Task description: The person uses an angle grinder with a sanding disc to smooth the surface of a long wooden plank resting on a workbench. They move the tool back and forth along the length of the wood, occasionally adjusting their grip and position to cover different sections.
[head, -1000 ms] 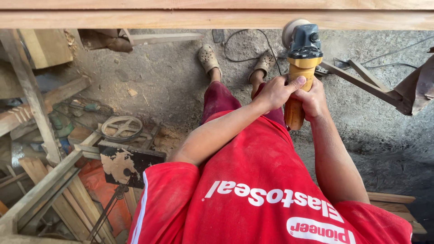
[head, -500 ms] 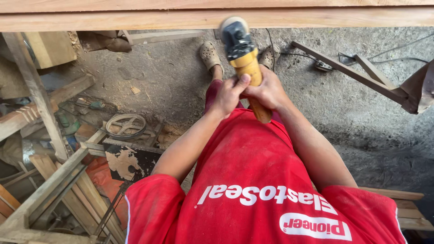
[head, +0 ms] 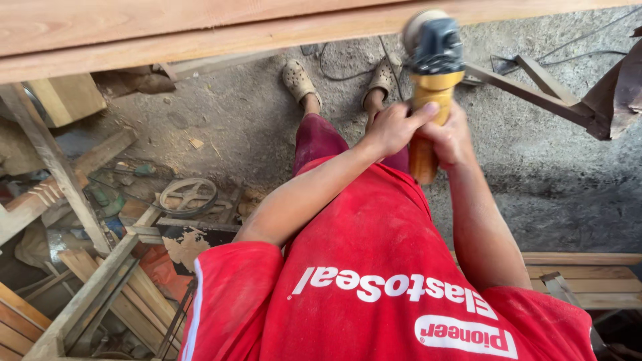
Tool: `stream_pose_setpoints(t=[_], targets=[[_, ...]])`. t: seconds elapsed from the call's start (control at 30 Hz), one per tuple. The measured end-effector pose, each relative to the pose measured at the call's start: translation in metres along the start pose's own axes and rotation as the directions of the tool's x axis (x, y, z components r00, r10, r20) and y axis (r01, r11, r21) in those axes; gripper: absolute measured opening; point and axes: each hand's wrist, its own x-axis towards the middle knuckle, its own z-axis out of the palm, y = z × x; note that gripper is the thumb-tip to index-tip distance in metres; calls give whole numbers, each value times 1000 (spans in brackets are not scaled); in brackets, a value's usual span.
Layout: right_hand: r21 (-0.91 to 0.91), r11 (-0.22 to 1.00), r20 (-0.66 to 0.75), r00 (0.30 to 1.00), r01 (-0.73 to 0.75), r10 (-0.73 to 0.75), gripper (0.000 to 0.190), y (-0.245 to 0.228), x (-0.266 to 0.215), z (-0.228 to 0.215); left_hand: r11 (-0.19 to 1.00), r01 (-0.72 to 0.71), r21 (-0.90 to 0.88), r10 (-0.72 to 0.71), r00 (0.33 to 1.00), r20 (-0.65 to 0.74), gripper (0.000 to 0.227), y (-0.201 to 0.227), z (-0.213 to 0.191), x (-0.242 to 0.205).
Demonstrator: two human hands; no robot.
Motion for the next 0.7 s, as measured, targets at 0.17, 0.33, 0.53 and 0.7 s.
stream_pose_setpoints(t=[0.17, 0.33, 0.53, 0.7], targets=[[-177, 984, 167, 986, 21, 9, 54, -10, 11, 39, 941, 31, -337, -60, 995, -74, 63, -19, -37, -39], [-163, 981, 99, 987, -107, 124, 53, -20, 13, 29, 913, 44, -405, -73, 996, -57, 64, -16, -27, -31], [-2, 999, -33, 999, 35, -35, 46, -9, -2, -63, 993, 83, -87, -78, 995, 59, 65, 10, 55, 38], [52, 998, -133, 991, 33, -26, 40, -4, -6, -105, 976, 94, 194, -117, 987, 112, 74, 30, 91, 72]])
